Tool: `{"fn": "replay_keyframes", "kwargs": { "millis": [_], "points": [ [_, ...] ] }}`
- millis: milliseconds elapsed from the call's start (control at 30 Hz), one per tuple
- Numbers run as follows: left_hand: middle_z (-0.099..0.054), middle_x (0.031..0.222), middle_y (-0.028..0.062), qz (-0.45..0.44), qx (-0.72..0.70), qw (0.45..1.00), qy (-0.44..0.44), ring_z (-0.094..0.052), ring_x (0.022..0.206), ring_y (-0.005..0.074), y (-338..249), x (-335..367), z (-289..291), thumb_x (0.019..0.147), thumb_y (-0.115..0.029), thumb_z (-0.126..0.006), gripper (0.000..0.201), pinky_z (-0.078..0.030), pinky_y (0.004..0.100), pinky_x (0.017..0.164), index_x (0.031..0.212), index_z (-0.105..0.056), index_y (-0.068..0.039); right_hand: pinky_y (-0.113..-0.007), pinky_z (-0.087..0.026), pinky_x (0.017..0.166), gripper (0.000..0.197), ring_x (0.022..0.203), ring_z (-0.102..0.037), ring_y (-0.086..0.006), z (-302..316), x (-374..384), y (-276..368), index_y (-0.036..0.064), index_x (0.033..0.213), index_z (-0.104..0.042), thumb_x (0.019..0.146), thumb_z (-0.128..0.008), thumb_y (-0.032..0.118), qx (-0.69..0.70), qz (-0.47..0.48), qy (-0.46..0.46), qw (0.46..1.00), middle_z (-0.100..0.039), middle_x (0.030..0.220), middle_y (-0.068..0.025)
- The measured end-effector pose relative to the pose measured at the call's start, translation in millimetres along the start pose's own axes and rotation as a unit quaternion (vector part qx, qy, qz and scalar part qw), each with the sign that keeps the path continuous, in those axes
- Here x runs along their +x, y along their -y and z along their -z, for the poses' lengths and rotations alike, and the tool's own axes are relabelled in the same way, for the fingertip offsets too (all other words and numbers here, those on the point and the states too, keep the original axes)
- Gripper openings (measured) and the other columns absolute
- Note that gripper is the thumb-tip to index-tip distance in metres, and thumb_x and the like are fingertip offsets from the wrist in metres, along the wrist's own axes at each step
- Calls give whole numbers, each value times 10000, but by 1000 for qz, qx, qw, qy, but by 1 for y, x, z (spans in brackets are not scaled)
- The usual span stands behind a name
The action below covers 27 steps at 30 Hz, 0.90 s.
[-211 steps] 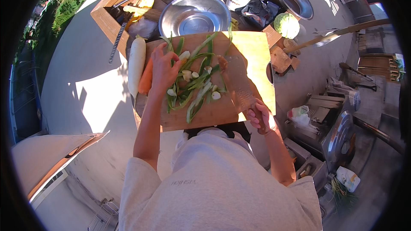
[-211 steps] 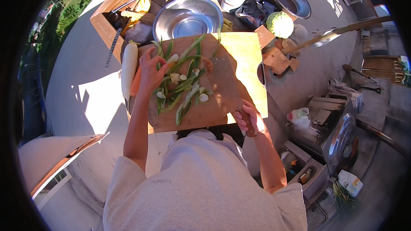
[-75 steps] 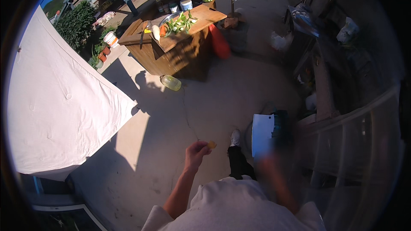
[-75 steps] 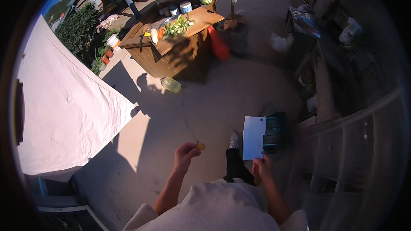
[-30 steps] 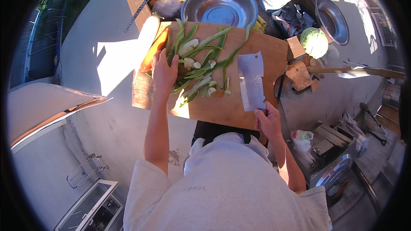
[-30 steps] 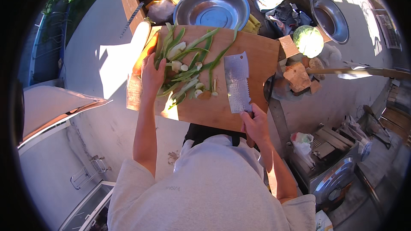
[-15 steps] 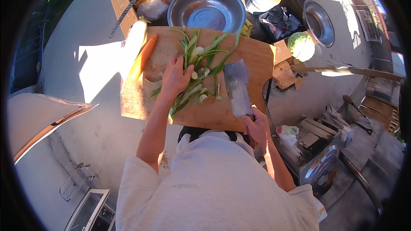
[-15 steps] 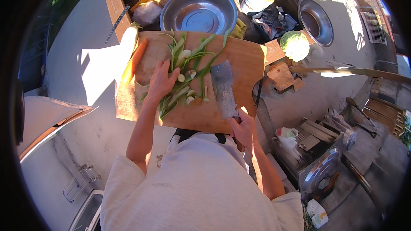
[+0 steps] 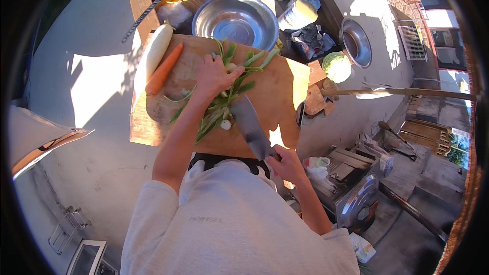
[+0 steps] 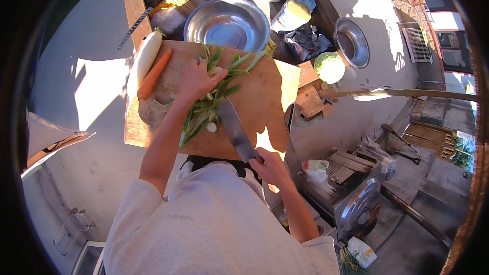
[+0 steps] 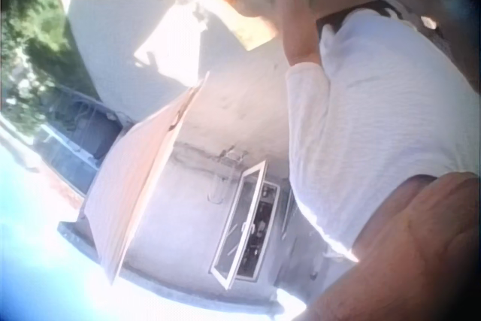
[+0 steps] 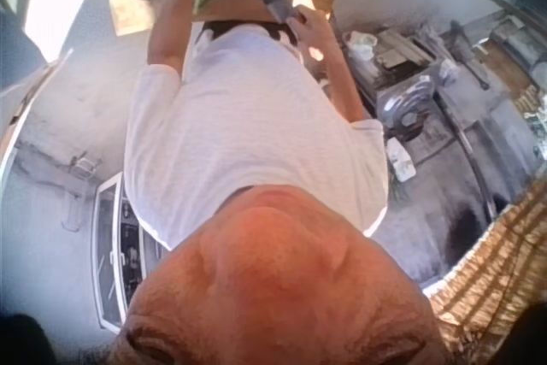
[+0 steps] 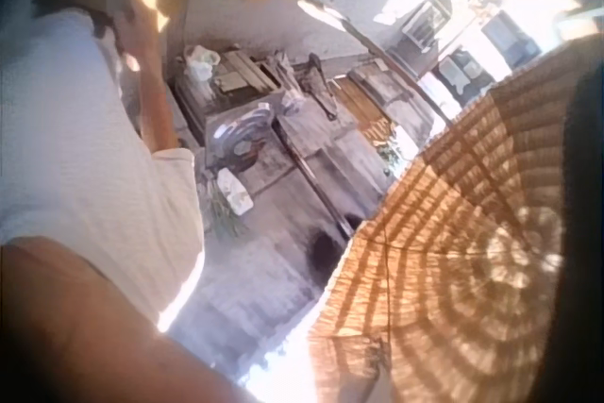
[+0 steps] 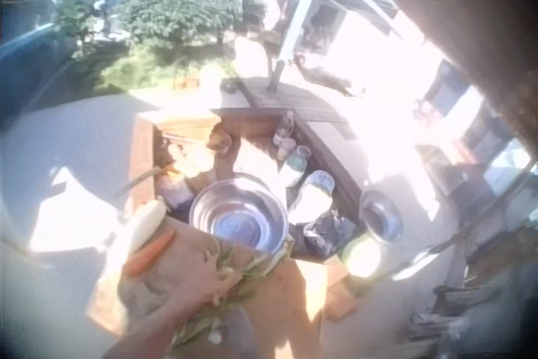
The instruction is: The person washes a white radish and a carrot in a sink, then moves to a wooden table to chop green leafy vegetables and the carrot on a cutting board using a cleaver.
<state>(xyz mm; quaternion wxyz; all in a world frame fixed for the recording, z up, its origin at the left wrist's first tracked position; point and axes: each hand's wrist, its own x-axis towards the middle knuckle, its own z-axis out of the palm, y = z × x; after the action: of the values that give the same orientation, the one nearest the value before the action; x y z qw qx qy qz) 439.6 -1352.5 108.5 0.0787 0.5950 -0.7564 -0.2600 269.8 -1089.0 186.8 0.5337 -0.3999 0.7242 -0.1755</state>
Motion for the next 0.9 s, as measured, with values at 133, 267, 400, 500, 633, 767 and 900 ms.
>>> {"fn": "replay_keyframes", "kwargs": {
  "millis": [133,267,400,500,633,767,900],
  "points": [
    [-494,1226,166,-19,42,998,-47,-489,1157,345,-25,-5,-19,620,-633,-786,943,-449,493,908,1214,-518,49,-293,-415,472,181,506,-518,-98,32,-17,-7,-24,822,-565,849,-667,124,-71,18,-34,997,-533,585,-38],
    [-461,1239,156,-54,79,993,-70,-447,1161,336,-31,-14,-28,579,-481,-865,862,-439,519,889,1218,-526,-12,-281,-404,441,142,473,-528,-88,57,-27,-19,-26,815,-563,850,-663,68,-20,29,-67,997,-514,543,-28],
    [-470,1174,136,-105,23,991,-82,-475,1112,334,-16,-16,-37,639,-257,-832,553,-472,492,834,1114,-604,-93,-270,-387,418,122,428,-507,-77,76,-19,-30,-10,799,-556,857,-652,37,8,78,-134,988,-482,489,-13],
    [-496,1142,116,-165,10,985,-45,-488,1091,340,-2,-17,-46,629,-135,-788,491,-464,462,860,1100,-653,-112,-296,-390,435,164,444,-505,-98,87,5,-12,14,767,-529,852,-663,56,-28,120,-169,978,-472,501,-24],
    [-518,1118,97,-253,-39,966,36,-503,1089,326,13,-23,-44,620,-66,-736,459,-459,429,885,1075,-687,-100,-343,-397,485,209,491,-510,-187,106,52,-8,17,763,-504,830,-684,99,-198,238,-221,925,-472,553,-70],
    [-514,1146,109,-271,-40,957,94,-503,1116,321,7,-26,-26,666,-119,-758,443,-453,417,905,1102,-681,-108,-375,-400,507,239,507,-491,-256,112,82,0,25,750,-481,817,-687,128,-211,249,-221,919,-477,582,-96],
    [-509,1199,120,-241,-18,970,27,-491,1148,315,-7,-41,-25,749,-239,-746,507,-441,433,912,1232,-632,-135,-423,-421,530,260,552,-549,-319,101,91,-6,33,750,-458,812,-687,139,-238,235,-192,923,-515,596,-108]
  ]
}}
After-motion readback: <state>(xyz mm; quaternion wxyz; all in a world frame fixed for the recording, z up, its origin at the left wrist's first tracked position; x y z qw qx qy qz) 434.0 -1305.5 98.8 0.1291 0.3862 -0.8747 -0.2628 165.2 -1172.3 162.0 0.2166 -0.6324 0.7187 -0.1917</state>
